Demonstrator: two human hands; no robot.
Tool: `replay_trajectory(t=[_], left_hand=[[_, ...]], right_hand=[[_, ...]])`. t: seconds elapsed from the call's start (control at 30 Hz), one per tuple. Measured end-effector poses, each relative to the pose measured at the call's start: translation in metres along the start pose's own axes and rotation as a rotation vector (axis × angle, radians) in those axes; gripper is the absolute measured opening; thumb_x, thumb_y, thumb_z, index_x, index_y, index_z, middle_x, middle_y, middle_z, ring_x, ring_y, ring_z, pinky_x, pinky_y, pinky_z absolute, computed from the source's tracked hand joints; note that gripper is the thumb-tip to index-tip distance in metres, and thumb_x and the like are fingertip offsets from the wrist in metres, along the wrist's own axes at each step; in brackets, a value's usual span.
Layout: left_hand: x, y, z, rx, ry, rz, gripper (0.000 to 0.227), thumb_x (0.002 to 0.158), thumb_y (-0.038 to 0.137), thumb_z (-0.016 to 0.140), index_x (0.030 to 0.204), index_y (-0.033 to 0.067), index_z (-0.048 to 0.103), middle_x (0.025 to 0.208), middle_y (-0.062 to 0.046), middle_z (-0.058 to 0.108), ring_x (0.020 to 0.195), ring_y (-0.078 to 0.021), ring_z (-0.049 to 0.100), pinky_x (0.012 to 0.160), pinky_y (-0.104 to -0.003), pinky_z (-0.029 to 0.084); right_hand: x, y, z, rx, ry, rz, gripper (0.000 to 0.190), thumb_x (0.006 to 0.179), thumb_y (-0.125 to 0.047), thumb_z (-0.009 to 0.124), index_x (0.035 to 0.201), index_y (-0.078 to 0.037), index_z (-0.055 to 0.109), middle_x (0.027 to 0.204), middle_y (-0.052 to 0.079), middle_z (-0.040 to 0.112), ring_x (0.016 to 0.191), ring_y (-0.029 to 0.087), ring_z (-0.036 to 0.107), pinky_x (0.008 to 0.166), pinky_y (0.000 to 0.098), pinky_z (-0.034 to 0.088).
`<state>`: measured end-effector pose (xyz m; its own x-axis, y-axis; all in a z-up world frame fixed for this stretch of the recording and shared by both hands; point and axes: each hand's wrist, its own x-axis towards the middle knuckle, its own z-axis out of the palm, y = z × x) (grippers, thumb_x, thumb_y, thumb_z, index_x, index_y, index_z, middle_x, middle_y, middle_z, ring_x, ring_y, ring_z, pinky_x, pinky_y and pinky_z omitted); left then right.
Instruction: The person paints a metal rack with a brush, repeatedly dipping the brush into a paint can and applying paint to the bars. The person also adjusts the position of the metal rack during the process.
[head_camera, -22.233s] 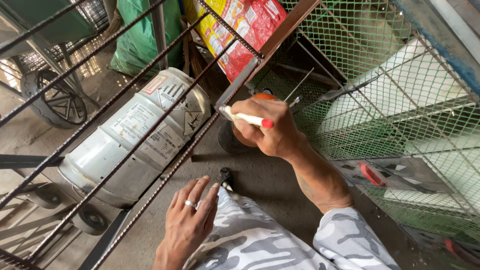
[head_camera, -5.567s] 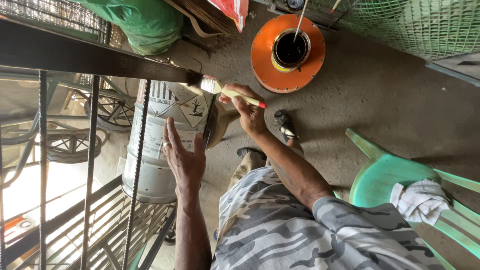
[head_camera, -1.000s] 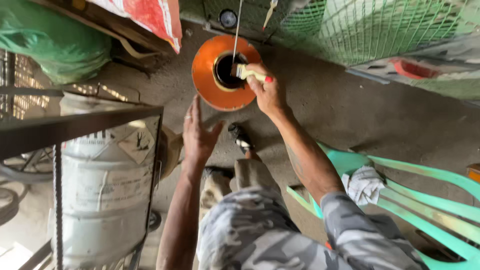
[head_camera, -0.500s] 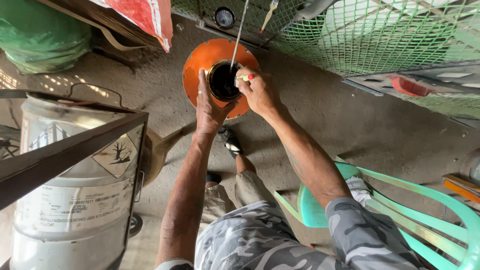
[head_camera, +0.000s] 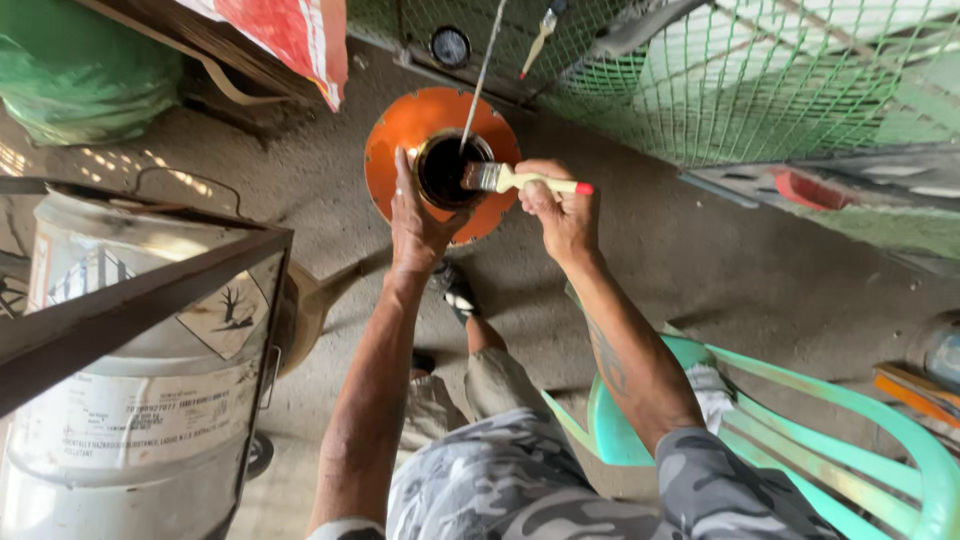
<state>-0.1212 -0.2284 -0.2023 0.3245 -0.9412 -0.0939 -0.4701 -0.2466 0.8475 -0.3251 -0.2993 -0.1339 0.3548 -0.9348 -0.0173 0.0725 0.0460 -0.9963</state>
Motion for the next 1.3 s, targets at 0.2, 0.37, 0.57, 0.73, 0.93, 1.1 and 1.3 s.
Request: replay_trajectory(t=[0.2, 0.37, 0.57, 0.73, 0.93, 1.1, 1.3], left_hand=[[-0.001, -0.006, 0.003, 0.051, -0.02, -0.024, 0.136, 0.07, 0.024, 0.099, 0.16, 0.0058, 0.0, 0.141, -0.025, 0.053, 0.123, -0.0424, 0.057, 0.106, -0.052, 0.047], [0.001, -0.002, 0.002, 0.015, -0.007, -0.019, 0.135, 0.07, 0.027, 0.099, 0.16, 0.0053, 0.0, 0.134, -0.022, 0.06, 0.12, -0.0403, 0.061, 0.107, -0.052, 0.048], [-0.002, 0.0, 0.001, 0.029, -0.011, -0.046, 0.136, 0.07, 0.034, 0.1, 0.158, 0.0042, 0.001, 0.134, -0.022, 0.062, 0.119, -0.0406, 0.061, 0.106, -0.052, 0.047], [0.001, 0.0, 0.001, -0.01, -0.013, -0.035, 0.135, 0.072, 0.035, 0.098, 0.16, 0.004, 0.0, 0.133, -0.02, 0.063, 0.12, -0.0395, 0.063, 0.11, -0.052, 0.048], [-0.002, -0.001, 0.002, 0.075, 0.014, -0.029, 0.139, 0.066, 0.031, 0.101, 0.158, 0.0064, 0.0, 0.139, -0.023, 0.056, 0.12, -0.042, 0.058, 0.105, -0.051, 0.044], [-0.001, 0.005, -0.001, -0.274, -0.051, -0.058, 0.119, 0.077, 0.024, 0.099, 0.162, 0.0071, 0.018, 0.146, -0.021, 0.06, 0.134, -0.0379, 0.06, 0.118, -0.047, 0.041], [0.004, 0.012, -0.008, 0.012, 0.055, 0.023, 0.131, 0.07, 0.029, 0.098, 0.16, 0.0043, 0.007, 0.142, -0.024, 0.058, 0.127, -0.0397, 0.058, 0.111, -0.047, 0.044]], right_hand=[[-0.025, 0.014, -0.004, -0.006, 0.081, -0.034, 0.033, 0.108, -0.023, 0.061, 0.129, 0.003, 0.065, 0.099, 0.01, 0.072, 0.089, 0.014, 0.069, 0.081, 0.0289, 0.058], [-0.041, 0.009, -0.007, -0.019, 0.098, -0.085, 0.033, 0.11, -0.023, 0.059, 0.128, 0.003, 0.065, 0.099, 0.011, 0.073, 0.089, 0.015, 0.07, 0.082, 0.0301, 0.06], [-0.046, 0.003, -0.009, -0.029, 0.108, -0.055, 0.036, 0.109, -0.027, 0.062, 0.129, 0.003, 0.064, 0.102, 0.011, 0.073, 0.091, 0.016, 0.07, 0.084, 0.0307, 0.06], [-0.048, -0.007, -0.012, -0.08, 0.107, -0.038, 0.035, 0.109, -0.027, 0.062, 0.128, 0.003, 0.065, 0.099, 0.01, 0.073, 0.09, 0.015, 0.069, 0.082, 0.0296, 0.058], [-0.043, -0.017, -0.014, -0.057, 0.108, -0.092, 0.032, 0.109, -0.023, 0.061, 0.128, 0.002, 0.066, 0.098, 0.01, 0.073, 0.09, 0.015, 0.069, 0.083, 0.0302, 0.058], [-0.041, -0.01, -0.004, -0.021, 0.115, -0.08, 0.027, 0.11, -0.018, 0.06, 0.127, 0.002, 0.065, 0.099, 0.01, 0.072, 0.091, 0.015, 0.068, 0.084, 0.0308, 0.058], [-0.04, 0.001, -0.001, -0.014, 0.124, -0.108, 0.025, 0.108, -0.012, 0.059, 0.126, 0.005, 0.065, 0.096, 0.01, 0.071, 0.089, 0.015, 0.068, 0.083, 0.0305, 0.057]])
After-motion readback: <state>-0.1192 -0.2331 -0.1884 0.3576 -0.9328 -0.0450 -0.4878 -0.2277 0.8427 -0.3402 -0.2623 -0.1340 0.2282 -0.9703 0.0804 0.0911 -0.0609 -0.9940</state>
